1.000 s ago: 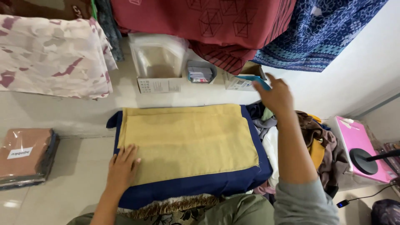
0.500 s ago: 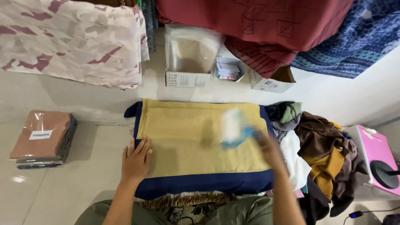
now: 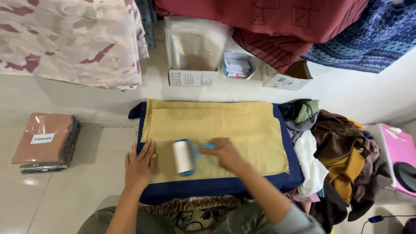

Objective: Using a lint roller to clean a yellow cloth and then folding it neatly.

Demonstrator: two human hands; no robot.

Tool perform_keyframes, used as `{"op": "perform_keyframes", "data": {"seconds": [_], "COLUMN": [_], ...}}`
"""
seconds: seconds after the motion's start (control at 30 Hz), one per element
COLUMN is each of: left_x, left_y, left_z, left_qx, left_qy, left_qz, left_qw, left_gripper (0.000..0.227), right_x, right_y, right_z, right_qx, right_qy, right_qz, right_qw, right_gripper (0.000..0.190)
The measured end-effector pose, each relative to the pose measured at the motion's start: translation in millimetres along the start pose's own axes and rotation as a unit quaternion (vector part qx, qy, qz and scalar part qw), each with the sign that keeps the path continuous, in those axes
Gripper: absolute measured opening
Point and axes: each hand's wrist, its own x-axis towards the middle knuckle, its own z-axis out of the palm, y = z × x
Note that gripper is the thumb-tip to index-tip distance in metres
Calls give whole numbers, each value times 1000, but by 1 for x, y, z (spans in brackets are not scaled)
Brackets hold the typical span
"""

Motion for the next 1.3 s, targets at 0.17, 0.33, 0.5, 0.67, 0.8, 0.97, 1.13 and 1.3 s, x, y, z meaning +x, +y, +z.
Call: {"op": "perform_keyframes", "data": {"seconds": [0.17, 0.33, 0.5, 0.67, 0.8, 0.97, 1.13, 1.3], "left_x": [4, 8, 9, 0, 7, 3, 0, 4], "left_y": [-5, -10, -17, 2, 12, 16, 20, 13], "left_z": [9, 19, 29, -3, 13, 28, 23, 33], "left_qx": [18, 41, 55, -21, 27, 67, 95, 125], "left_qy": [9, 13, 98, 192, 277, 82, 46, 40], "left_qz": [8, 18, 61, 124, 254, 162, 145, 149], "left_qw": [1000, 999, 992, 973, 926, 981, 984, 980], "left_gripper": [55, 54, 58, 55, 40, 52, 55, 56], "right_x": [-114, -213, -215, -126, -62, -16, -68, -159], "right_y": [110, 151, 119, 35, -14, -43, 9, 66], "right_z": [-44, -127, -183, -139, -39, 11, -45, -105], "right_qx": [-79, -207, -188, -45, 10, -69, -134, -225], "right_qy": [-26, -40, -207, -2, -82, -15, -41, -71], "right_qz": [112, 205, 377, 205, 166, 11, 31, 107], "right_qw": [990, 956, 883, 978, 983, 997, 990, 966], "right_gripper": [74, 59, 101, 60, 64, 71, 71, 74]}}
